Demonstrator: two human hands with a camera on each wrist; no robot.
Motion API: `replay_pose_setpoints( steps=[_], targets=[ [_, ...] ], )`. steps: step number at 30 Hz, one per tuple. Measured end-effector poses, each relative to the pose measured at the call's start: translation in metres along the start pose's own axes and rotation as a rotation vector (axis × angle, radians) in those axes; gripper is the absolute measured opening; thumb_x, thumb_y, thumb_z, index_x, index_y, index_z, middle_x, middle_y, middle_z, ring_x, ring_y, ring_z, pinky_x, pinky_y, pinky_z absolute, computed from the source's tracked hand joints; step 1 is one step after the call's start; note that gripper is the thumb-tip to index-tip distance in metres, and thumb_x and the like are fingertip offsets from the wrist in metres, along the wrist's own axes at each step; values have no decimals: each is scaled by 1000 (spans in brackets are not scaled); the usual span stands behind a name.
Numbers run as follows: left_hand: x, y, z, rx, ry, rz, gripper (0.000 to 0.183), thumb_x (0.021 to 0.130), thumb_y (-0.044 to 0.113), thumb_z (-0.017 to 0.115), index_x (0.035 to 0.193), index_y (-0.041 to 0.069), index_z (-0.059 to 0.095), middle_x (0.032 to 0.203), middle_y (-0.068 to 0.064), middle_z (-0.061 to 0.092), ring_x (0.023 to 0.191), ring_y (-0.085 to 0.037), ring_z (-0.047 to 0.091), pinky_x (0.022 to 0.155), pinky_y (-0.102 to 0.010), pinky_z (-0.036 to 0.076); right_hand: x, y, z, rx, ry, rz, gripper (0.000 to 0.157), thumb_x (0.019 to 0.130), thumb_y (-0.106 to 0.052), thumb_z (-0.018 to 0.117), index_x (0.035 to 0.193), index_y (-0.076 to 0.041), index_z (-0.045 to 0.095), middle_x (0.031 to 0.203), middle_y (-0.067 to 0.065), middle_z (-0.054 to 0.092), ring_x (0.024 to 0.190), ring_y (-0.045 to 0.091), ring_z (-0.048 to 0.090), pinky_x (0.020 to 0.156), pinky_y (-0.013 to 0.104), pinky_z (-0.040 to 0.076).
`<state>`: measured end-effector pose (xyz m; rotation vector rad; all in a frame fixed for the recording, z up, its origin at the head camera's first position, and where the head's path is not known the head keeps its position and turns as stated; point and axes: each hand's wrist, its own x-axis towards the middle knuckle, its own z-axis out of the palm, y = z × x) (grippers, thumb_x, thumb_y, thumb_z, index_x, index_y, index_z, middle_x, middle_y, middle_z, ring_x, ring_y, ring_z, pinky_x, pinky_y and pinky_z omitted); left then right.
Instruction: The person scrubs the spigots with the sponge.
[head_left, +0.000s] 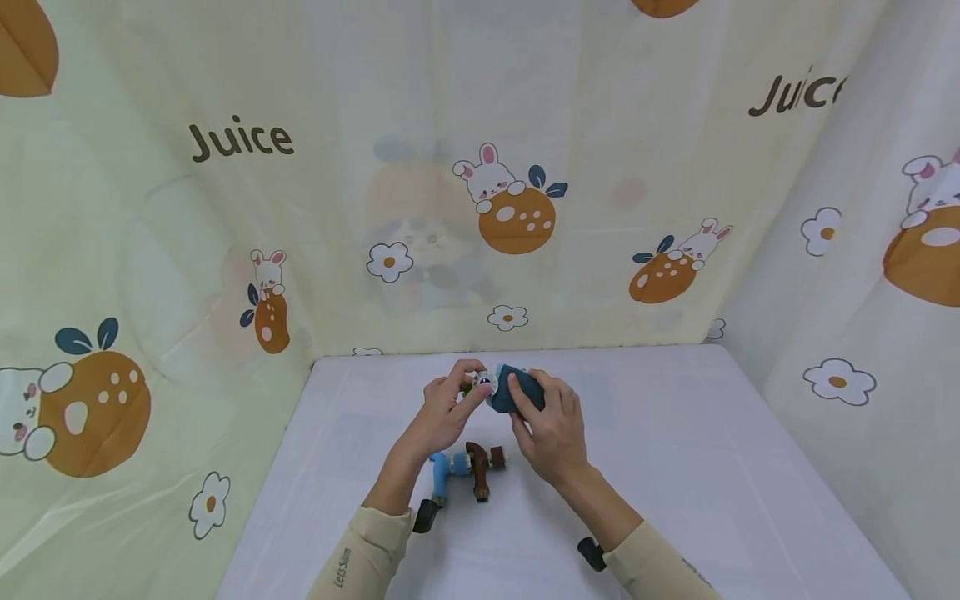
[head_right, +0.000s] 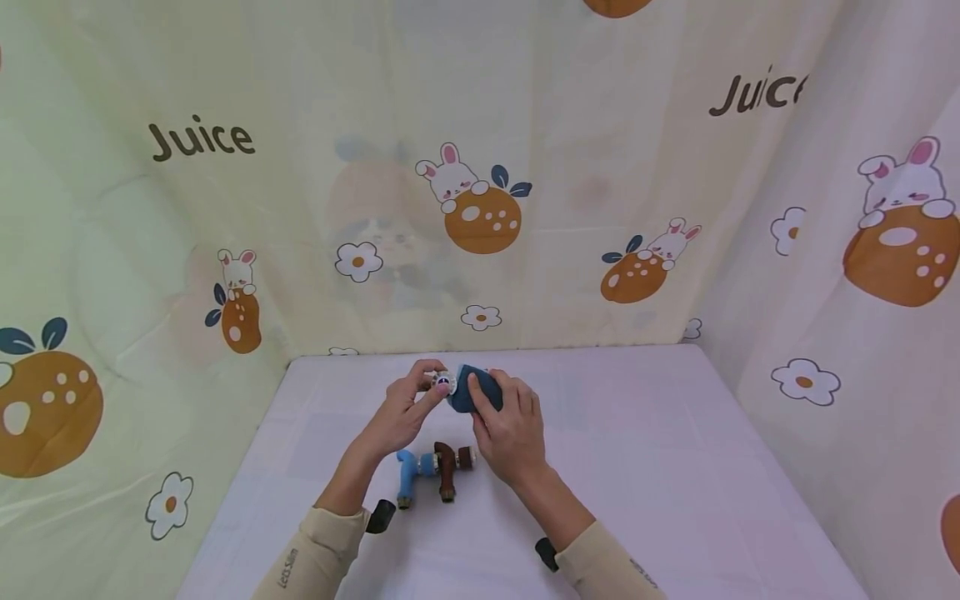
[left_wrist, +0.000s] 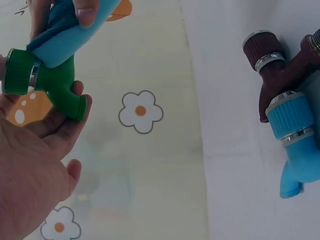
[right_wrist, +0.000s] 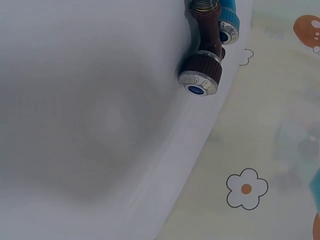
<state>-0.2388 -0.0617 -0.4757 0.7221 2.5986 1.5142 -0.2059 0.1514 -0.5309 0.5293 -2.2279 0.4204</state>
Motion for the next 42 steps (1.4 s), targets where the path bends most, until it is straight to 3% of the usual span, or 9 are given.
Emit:
replay_pose_setpoints(
  steps=[2, 4, 10, 13, 24, 32, 42],
  targets=[
    [-1, 0, 0, 0, -15, -19, 34, 108, 49, 51, 138, 35, 47, 137, -19, 64, 142, -45, 28, 103, -70, 38, 1, 1, -1, -24, -3, -12, 56, 91, -21, 74, 145, -13, 62, 144, 26, 49, 123, 41, 43, 97, 52, 43],
    [0, 0, 0, 22, -21, -11, 36, 109, 49, 49, 140, 32, 46, 138, -19, 64, 142, -45, 30, 103, -70, 39, 1, 2, -1, -46, -9, -18, 54, 92, -21, 73, 145, -13, 62, 143, 26, 50, 122, 41, 43, 97, 52, 42],
    [1, -1, 4, 102, -24, 55, 39, 111, 43, 45, 146, 27, 42, 126, -19, 70, 116, -37, 60, 94, -59, 50, 2, 4, -2, -99, -35, -25, 54, 92, -22, 73, 145, -16, 62, 142, 26, 50, 120, 40, 42, 96, 52, 40],
    [1, -2, 5, 102, -22, 71, 37, 112, 42, 44, 146, 28, 42, 123, -18, 72, 114, -37, 68, 96, -59, 53, 2, 5, -3, -122, -39, -31, 55, 92, -22, 75, 145, -16, 62, 141, 25, 50, 120, 40, 43, 95, 51, 40],
    [-1, 0, 8, 66, -45, 41, 37, 111, 45, 44, 144, 29, 41, 125, -17, 71, 114, -34, 67, 94, -58, 54, 4, 10, -8, -289, -63, -80, 54, 89, -22, 76, 142, -19, 65, 139, 22, 52, 115, 37, 44, 88, 48, 38],
    [-1, -1, 8, 71, -41, 7, 37, 110, 51, 42, 143, 34, 39, 130, -16, 70, 120, -35, 67, 98, -62, 53, 5, 15, -10, -262, -44, -57, 52, 90, -18, 75, 142, -19, 66, 138, 22, 53, 115, 38, 44, 88, 50, 37],
    [-1, -7, 6, -83, -37, -70, 38, 110, 53, 39, 143, 33, 38, 125, -17, 66, 106, -27, 61, 87, -42, 47, 3, 17, -8, -132, -55, 64, 59, 90, -18, 77, 146, -14, 61, 142, 24, 51, 120, 40, 44, 93, 53, 44]
  ],
)
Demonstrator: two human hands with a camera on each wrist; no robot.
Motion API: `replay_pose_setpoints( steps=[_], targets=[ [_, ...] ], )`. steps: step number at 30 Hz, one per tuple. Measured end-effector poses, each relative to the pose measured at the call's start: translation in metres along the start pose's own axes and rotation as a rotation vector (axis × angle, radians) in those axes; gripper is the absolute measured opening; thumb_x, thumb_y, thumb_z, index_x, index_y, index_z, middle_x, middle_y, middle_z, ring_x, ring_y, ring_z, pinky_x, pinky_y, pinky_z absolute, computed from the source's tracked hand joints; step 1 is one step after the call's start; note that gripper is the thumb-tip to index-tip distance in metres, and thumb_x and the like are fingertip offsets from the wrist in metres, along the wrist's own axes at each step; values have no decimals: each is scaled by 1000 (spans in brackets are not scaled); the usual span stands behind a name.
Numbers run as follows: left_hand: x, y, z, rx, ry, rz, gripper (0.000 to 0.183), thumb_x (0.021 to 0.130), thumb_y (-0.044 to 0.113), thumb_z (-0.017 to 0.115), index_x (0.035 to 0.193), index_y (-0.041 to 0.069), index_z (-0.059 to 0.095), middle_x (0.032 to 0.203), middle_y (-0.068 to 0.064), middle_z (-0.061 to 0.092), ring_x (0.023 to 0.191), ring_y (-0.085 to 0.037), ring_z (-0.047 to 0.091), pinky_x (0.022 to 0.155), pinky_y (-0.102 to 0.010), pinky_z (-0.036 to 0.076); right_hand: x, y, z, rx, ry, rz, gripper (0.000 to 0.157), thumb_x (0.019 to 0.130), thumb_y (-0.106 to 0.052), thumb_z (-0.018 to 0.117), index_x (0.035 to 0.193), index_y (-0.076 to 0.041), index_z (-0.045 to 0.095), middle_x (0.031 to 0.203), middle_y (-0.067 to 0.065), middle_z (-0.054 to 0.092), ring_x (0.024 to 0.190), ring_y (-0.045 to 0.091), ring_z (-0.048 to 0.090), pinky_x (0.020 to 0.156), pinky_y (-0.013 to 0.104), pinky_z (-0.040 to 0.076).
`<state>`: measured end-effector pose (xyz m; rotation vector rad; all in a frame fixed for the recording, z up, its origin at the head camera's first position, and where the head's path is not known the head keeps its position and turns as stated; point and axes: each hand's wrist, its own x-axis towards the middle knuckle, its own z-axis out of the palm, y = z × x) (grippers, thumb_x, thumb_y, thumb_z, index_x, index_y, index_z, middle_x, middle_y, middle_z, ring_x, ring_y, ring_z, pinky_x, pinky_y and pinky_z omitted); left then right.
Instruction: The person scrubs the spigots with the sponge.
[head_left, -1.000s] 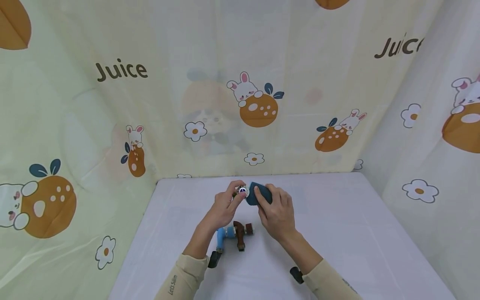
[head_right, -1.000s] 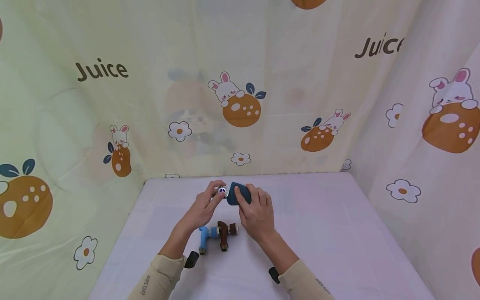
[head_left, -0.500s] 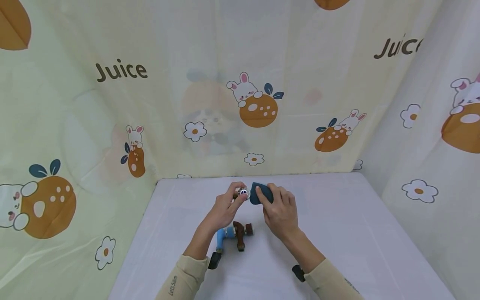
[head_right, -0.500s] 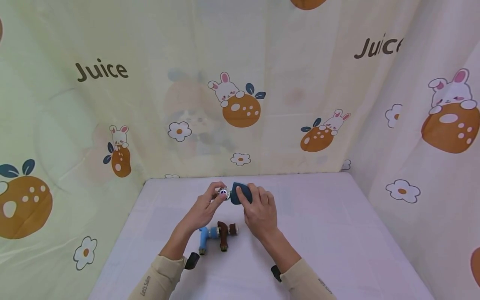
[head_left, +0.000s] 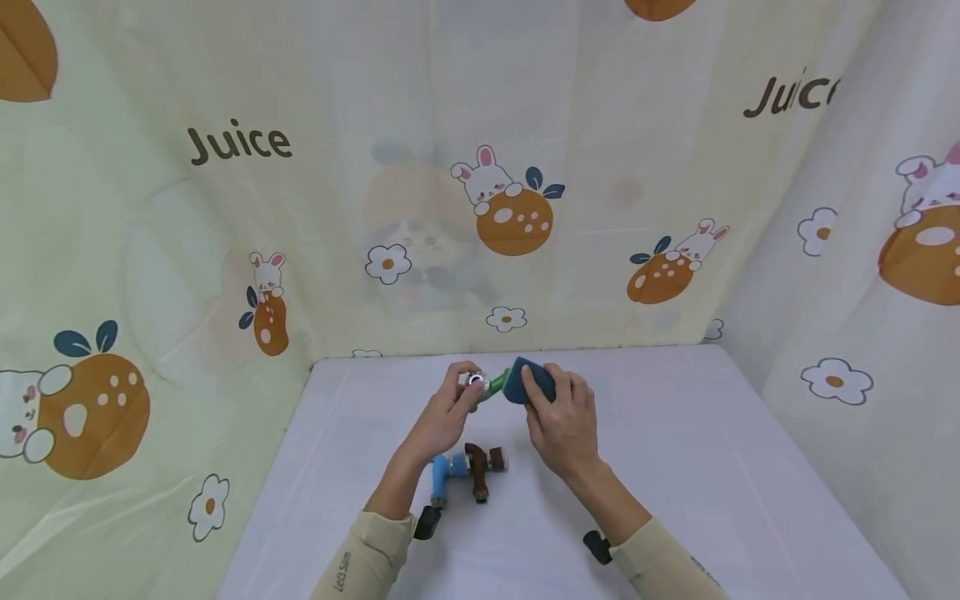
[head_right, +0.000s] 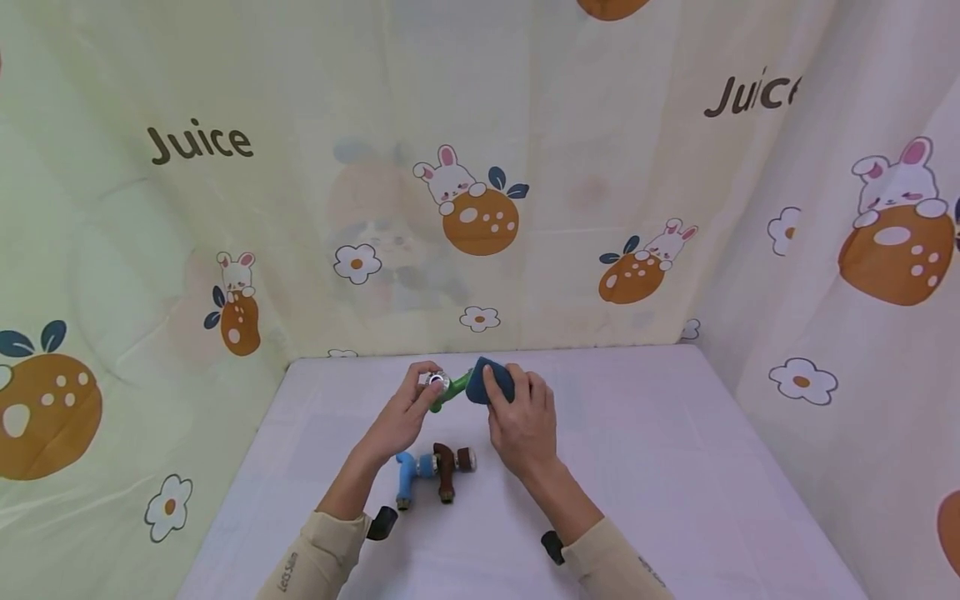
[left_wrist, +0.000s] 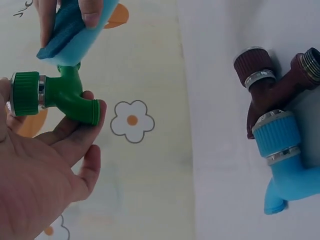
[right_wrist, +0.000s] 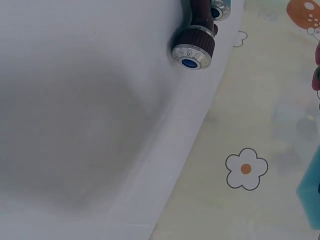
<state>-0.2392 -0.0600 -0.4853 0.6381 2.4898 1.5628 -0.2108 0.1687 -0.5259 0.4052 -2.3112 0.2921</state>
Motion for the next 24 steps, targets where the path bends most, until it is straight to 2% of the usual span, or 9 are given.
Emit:
replay_pose_setpoints(
  steps=[6, 10, 14, 18, 21, 24],
  targets=[
    [0, -1, -2, -106, -15, -3, 41, 111, 51, 39, 144, 26, 35, 127, -18, 63, 113, -28, 58, 96, -47, 44, 4, 6, 0, 16, 22, 48, 61, 88, -17, 80, 146, -11, 61, 141, 26, 52, 116, 43, 48, 89, 57, 48],
    [-1, -4, -3, -154, 0, -20, 39, 111, 52, 37, 143, 29, 36, 129, -16, 65, 120, -28, 57, 106, -56, 40, 3, 12, 2, 39, 33, 101, 61, 87, -17, 79, 145, -10, 61, 140, 26, 54, 115, 45, 51, 88, 58, 49],
    [-1, -4, -4, -209, 3, -26, 35, 112, 51, 35, 141, 31, 35, 125, -16, 67, 121, -28, 59, 110, -57, 37, 0, 13, 2, 135, 64, 152, 61, 87, -19, 78, 145, -8, 61, 139, 27, 55, 117, 45, 51, 89, 59, 48],
    [0, -4, -5, -260, 7, -13, 36, 112, 50, 34, 140, 27, 34, 117, -17, 69, 117, -30, 64, 109, -55, 35, 1, 11, 2, 238, 103, 196, 62, 89, -19, 77, 147, -8, 58, 142, 25, 54, 124, 43, 50, 97, 60, 50],
    [1, -4, -5, -289, 24, -17, 40, 111, 53, 35, 140, 26, 34, 115, -18, 70, 117, -31, 67, 112, -58, 35, 1, 7, 2, 308, 122, 163, 65, 89, -19, 78, 149, -9, 57, 144, 24, 52, 128, 40, 50, 99, 59, 54],
    [2, -3, -5, -334, 44, -27, 41, 110, 55, 36, 139, 26, 35, 119, -19, 68, 119, -34, 67, 116, -63, 33, 0, -1, 0, 368, 116, 53, 67, 88, -20, 79, 150, -10, 56, 145, 23, 52, 130, 38, 51, 97, 57, 57]
  ],
)
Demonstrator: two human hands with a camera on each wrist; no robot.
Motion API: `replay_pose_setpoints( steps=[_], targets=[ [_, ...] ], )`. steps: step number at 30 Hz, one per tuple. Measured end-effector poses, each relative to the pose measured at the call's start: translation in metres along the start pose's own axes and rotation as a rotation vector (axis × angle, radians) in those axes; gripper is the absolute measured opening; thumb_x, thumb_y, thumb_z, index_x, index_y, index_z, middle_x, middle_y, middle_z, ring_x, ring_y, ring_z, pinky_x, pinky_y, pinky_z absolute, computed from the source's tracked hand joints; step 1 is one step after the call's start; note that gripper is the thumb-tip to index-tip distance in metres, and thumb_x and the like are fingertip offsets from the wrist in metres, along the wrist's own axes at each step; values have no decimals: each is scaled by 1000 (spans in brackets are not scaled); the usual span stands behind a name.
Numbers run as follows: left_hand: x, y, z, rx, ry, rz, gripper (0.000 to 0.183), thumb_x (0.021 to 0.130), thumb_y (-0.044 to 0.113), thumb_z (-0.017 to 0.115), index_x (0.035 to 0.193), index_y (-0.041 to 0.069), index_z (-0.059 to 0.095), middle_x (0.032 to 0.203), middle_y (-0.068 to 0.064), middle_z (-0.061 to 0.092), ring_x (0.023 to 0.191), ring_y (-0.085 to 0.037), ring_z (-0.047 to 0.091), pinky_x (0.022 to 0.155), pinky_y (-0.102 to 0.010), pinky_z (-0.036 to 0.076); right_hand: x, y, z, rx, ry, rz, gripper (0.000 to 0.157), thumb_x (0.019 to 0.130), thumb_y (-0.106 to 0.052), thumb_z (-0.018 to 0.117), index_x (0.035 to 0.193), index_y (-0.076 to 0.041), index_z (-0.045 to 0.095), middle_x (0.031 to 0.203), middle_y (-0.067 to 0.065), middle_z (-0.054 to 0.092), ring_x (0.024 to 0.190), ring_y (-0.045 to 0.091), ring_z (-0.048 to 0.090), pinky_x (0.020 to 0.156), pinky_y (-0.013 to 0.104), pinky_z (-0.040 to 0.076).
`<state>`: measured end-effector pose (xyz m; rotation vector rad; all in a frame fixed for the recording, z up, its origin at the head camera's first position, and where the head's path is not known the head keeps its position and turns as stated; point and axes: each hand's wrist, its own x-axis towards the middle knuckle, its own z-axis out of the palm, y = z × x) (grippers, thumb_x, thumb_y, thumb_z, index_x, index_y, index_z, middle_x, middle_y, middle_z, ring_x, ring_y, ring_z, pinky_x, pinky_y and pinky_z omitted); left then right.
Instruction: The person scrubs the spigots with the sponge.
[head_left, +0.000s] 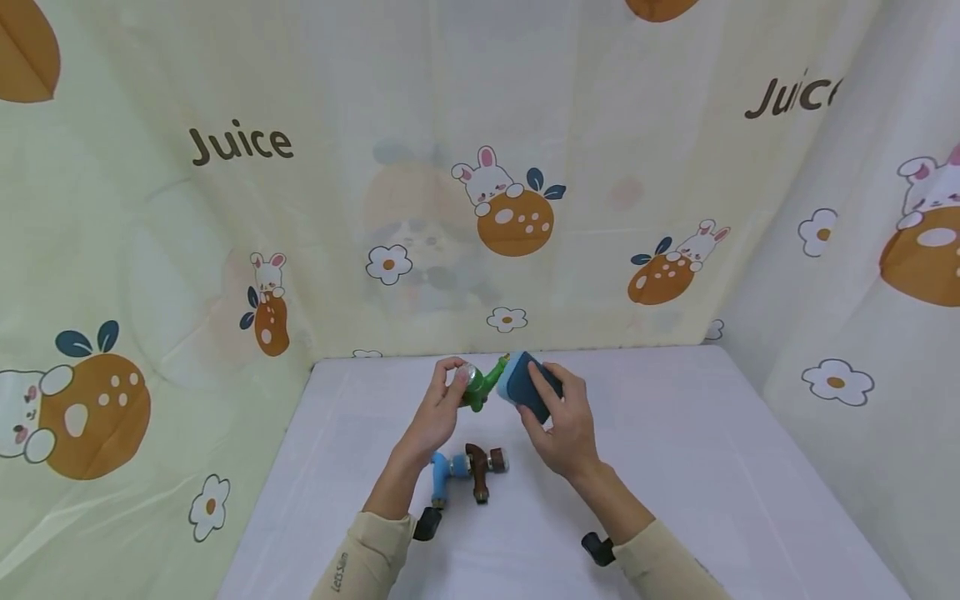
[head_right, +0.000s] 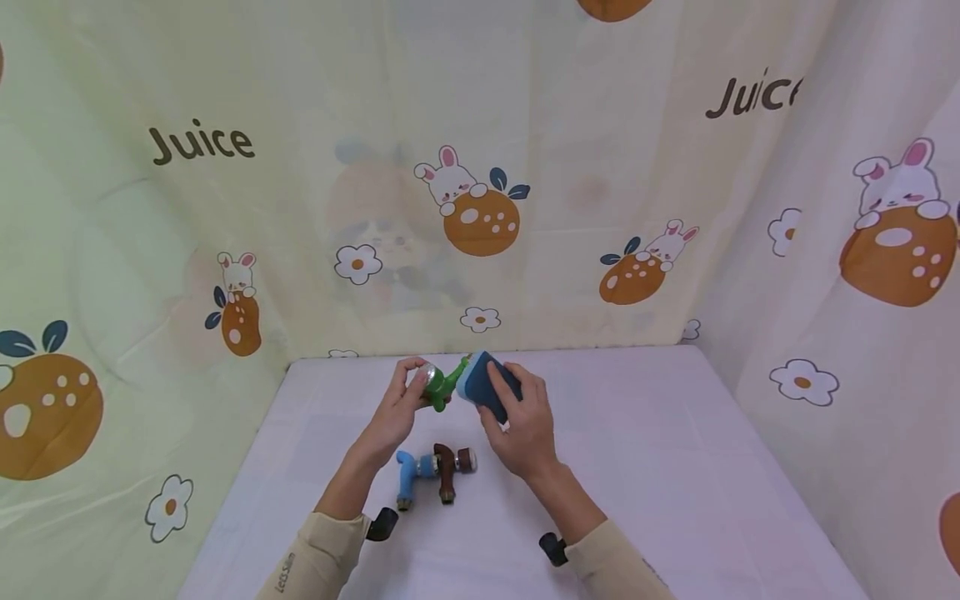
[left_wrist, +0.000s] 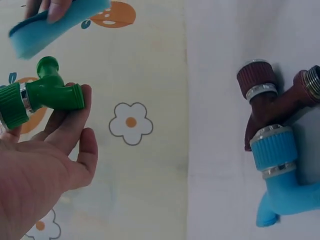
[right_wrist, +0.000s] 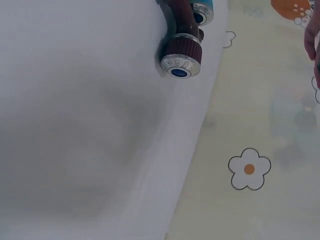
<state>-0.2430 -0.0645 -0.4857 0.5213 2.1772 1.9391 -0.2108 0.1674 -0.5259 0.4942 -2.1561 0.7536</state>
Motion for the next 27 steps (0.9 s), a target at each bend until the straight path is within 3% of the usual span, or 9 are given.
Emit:
replay_pose_setpoints(
  steps=[3, 6, 11, 18, 27],
  targets=[
    [1, 2, 3, -42, 9, -4, 40, 110, 54, 37, 139, 27, 36, 126, -17, 63, 125, -33, 65, 118, -62, 32, -3, -10, 3, 33, -55, -101, 68, 91, -25, 78, 152, -10, 53, 147, 23, 50, 132, 37, 51, 96, 53, 58],
    [1, 5, 7, -36, 3, -1, 38, 110, 54, 37, 139, 28, 36, 132, -15, 59, 127, -31, 61, 116, -61, 35, -6, -18, 7, 20, -87, -142, 71, 94, -27, 77, 155, -9, 47, 148, 22, 49, 133, 36, 52, 97, 50, 58],
    [0, 7, 12, 2, -21, -4, 37, 109, 57, 39, 138, 33, 38, 133, -13, 60, 126, -30, 61, 112, -59, 39, -9, -25, 14, -12, -78, -103, 78, 91, -22, 80, 158, -7, 41, 149, 22, 47, 133, 35, 52, 98, 48, 57],
    [-2, 6, 9, 45, -45, 15, 35, 109, 49, 48, 142, 35, 48, 140, -11, 62, 130, -32, 61, 112, -63, 43, -10, -27, 13, 17, -63, -76, 71, 96, -25, 75, 158, -9, 43, 149, 22, 47, 132, 35, 51, 95, 48, 59],
    [-2, 7, 4, 31, -48, 93, 27, 108, 37, 58, 133, 27, 59, 127, -6, 59, 117, -25, 59, 102, -44, 56, -7, -25, 13, -16, -42, -78, 76, 87, -18, 80, 155, -8, 48, 145, 23, 50, 126, 36, 53, 91, 48, 62]
  ],
)
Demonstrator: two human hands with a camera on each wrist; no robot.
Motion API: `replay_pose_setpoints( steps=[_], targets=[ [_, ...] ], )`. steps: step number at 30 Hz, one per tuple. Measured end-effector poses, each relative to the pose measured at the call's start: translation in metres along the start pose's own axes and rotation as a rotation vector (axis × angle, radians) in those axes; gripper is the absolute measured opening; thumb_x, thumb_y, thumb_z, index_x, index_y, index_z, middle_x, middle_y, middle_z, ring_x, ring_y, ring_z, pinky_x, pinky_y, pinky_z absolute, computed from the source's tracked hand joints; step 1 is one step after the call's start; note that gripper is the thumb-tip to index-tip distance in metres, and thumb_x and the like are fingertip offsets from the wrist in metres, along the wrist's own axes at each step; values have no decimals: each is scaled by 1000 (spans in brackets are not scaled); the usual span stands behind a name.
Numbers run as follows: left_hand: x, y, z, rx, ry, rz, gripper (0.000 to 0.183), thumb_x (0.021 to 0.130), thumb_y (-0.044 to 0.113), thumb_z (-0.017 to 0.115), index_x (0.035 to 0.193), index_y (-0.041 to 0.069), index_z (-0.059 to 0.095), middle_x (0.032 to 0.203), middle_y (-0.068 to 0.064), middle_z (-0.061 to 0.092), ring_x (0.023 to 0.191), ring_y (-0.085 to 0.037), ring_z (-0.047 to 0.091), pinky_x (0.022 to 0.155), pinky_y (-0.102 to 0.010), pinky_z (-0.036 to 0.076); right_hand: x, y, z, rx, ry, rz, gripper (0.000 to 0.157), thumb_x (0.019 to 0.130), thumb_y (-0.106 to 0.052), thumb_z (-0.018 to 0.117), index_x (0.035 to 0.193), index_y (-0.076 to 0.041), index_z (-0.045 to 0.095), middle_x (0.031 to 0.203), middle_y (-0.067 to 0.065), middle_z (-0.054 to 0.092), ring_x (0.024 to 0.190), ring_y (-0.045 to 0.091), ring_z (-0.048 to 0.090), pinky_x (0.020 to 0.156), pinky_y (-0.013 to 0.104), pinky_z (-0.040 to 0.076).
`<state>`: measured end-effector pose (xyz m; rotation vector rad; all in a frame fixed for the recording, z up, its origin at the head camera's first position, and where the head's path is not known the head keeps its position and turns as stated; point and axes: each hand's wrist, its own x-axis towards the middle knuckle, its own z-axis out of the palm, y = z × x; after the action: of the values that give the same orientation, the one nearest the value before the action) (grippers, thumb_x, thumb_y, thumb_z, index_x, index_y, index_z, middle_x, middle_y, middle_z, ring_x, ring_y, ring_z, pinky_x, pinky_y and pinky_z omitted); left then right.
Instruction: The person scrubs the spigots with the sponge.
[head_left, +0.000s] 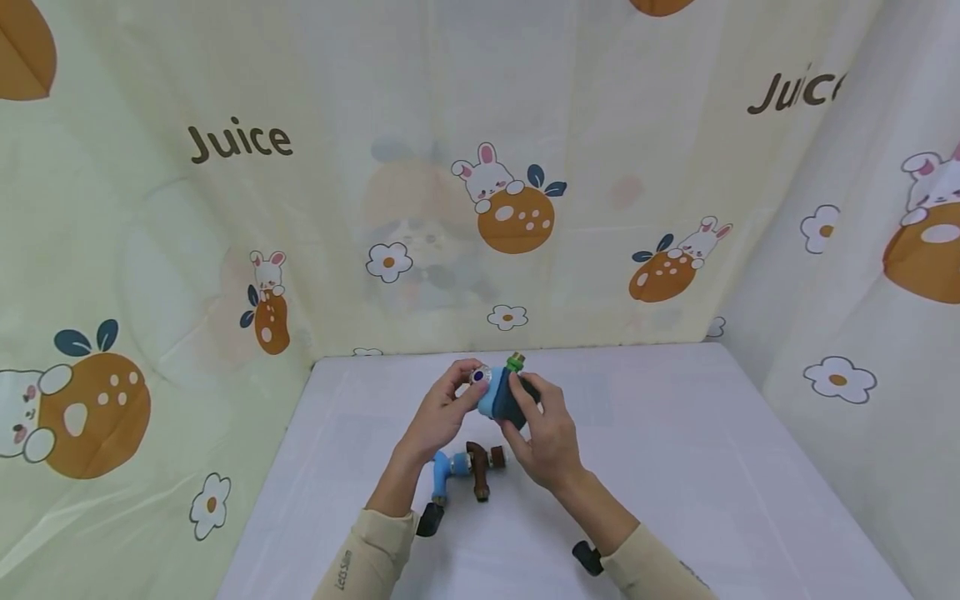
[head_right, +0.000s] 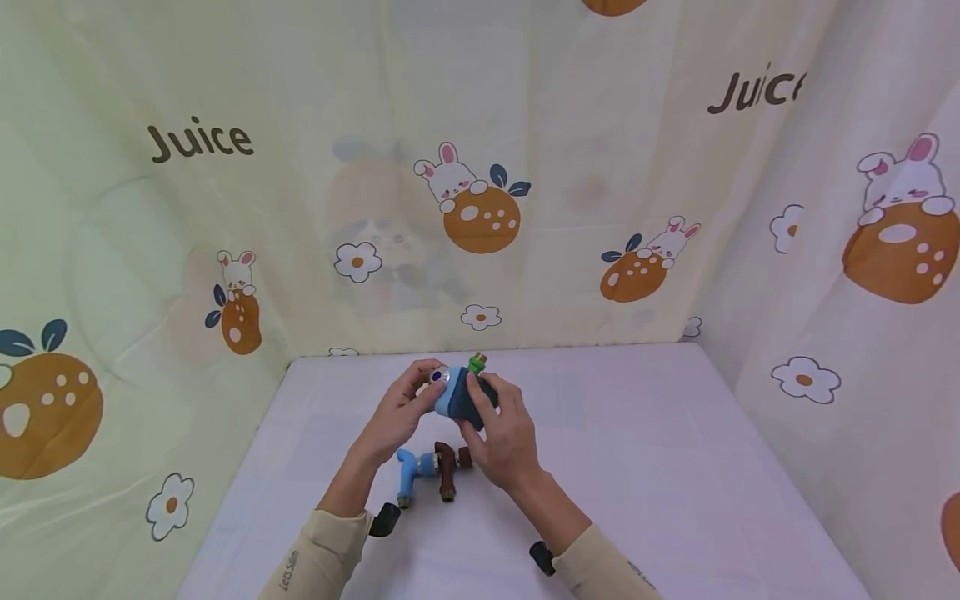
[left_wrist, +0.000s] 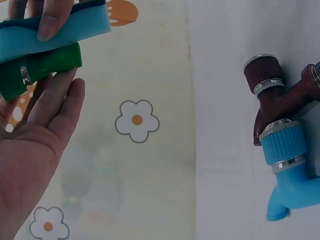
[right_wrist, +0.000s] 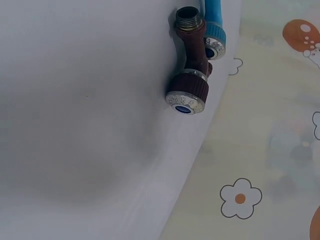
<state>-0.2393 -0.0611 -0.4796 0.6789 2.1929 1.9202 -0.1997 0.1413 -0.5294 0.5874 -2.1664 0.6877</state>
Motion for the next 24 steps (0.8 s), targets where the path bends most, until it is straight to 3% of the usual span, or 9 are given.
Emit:
replay_pose_setpoints(
  steps=[4, 8, 17, 24],
  targets=[
    [0, 1, 0, 4, 4, 14, 26, 106, 36, 61, 130, 25, 62, 119, -6, 60, 112, -28, 57, 95, -39, 55, 2, 3, -1, -37, 2, 26, 72, 87, -19, 79, 153, -10, 52, 143, 22, 51, 124, 36, 53, 92, 49, 60],
    [0, 2, -1, 10, 1, 15, 26, 105, 35, 63, 129, 25, 65, 117, -6, 63, 110, -26, 58, 95, -41, 53, 4, 4, -2, -71, -5, 38, 68, 87, -20, 80, 150, -11, 56, 141, 22, 52, 123, 37, 53, 96, 52, 58],
    [0, 0, -4, 68, -1, 36, 28, 105, 38, 63, 132, 29, 66, 112, -3, 67, 104, -20, 63, 96, -35, 55, 5, 12, -7, -177, -50, -8, 68, 88, -19, 82, 150, -12, 56, 142, 23, 50, 125, 39, 49, 99, 52, 50],
    [-1, 1, -4, 82, -13, 34, 31, 104, 40, 64, 133, 29, 66, 110, -4, 67, 102, -23, 67, 100, -49, 55, 4, 17, -9, -265, -89, -47, 63, 92, -19, 77, 151, -15, 55, 143, 24, 48, 125, 40, 44, 98, 52, 44]
  ],
)
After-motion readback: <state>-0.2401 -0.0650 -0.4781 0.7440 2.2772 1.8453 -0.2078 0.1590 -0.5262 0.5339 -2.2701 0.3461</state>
